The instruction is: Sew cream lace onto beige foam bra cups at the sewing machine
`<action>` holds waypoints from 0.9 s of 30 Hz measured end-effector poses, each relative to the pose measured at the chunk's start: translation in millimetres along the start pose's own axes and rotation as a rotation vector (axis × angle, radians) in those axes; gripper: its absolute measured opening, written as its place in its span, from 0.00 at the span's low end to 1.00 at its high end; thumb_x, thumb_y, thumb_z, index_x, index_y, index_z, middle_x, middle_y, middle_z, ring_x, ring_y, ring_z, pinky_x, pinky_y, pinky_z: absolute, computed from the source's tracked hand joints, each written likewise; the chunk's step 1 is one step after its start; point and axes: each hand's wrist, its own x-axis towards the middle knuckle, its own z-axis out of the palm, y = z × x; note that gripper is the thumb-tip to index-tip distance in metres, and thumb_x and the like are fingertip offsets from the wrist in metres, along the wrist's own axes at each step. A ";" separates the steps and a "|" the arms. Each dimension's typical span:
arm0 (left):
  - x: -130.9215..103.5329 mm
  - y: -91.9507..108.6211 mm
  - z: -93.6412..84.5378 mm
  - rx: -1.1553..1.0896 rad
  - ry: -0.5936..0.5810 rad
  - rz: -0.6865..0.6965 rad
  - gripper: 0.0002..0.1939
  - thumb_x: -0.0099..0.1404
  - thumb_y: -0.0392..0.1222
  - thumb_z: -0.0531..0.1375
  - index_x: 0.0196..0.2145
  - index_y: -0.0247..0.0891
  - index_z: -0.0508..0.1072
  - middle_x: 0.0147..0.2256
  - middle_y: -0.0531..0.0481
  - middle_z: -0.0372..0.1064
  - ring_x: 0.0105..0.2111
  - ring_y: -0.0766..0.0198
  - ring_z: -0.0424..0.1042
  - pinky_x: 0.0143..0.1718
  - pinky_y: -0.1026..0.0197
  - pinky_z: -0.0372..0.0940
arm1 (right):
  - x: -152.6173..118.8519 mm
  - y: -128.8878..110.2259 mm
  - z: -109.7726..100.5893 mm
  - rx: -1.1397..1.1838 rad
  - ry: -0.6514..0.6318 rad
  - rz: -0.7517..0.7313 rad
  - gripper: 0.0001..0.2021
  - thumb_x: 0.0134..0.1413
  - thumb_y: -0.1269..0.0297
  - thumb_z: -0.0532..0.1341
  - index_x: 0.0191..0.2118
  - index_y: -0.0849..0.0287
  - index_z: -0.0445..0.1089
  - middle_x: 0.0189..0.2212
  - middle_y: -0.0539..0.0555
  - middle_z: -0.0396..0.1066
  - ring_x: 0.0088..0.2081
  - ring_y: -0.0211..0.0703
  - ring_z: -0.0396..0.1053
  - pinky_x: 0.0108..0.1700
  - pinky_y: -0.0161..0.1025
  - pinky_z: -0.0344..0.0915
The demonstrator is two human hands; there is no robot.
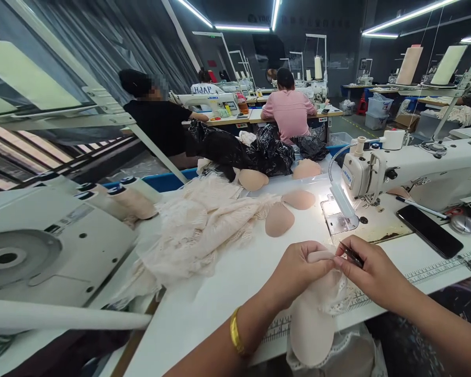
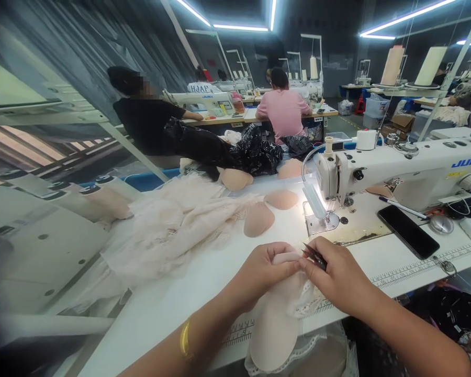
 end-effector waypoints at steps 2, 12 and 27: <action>-0.1 -1.0 0.1 -0.001 -0.025 0.013 0.18 0.51 0.52 0.70 0.29 0.34 0.76 0.27 0.52 0.69 0.29 0.65 0.65 0.30 0.64 0.58 | 2.8 -1.2 1.7 -0.018 0.005 -0.019 0.10 0.66 0.61 0.59 0.33 0.55 0.61 0.27 0.45 0.62 0.30 0.39 0.57 0.33 0.38 0.53; -3.6 1.6 -2.8 -0.099 -0.095 -0.055 0.19 0.46 0.50 0.74 0.26 0.35 0.75 0.24 0.52 0.69 0.25 0.65 0.65 0.27 0.65 0.59 | 11.6 13.8 -1.6 0.414 -0.012 0.121 0.14 0.68 0.50 0.60 0.36 0.54 0.62 0.28 0.45 0.56 0.29 0.38 0.54 0.33 0.38 0.54; -1.5 1.1 -2.7 -0.118 -0.116 -0.082 0.17 0.46 0.47 0.75 0.27 0.34 0.76 0.24 0.52 0.70 0.26 0.65 0.67 0.27 0.65 0.62 | -1.1 22.1 -15.4 -0.483 -0.079 -0.323 0.13 0.75 0.55 0.50 0.44 0.56 0.67 0.30 0.52 0.72 0.31 0.45 0.67 0.33 0.39 0.54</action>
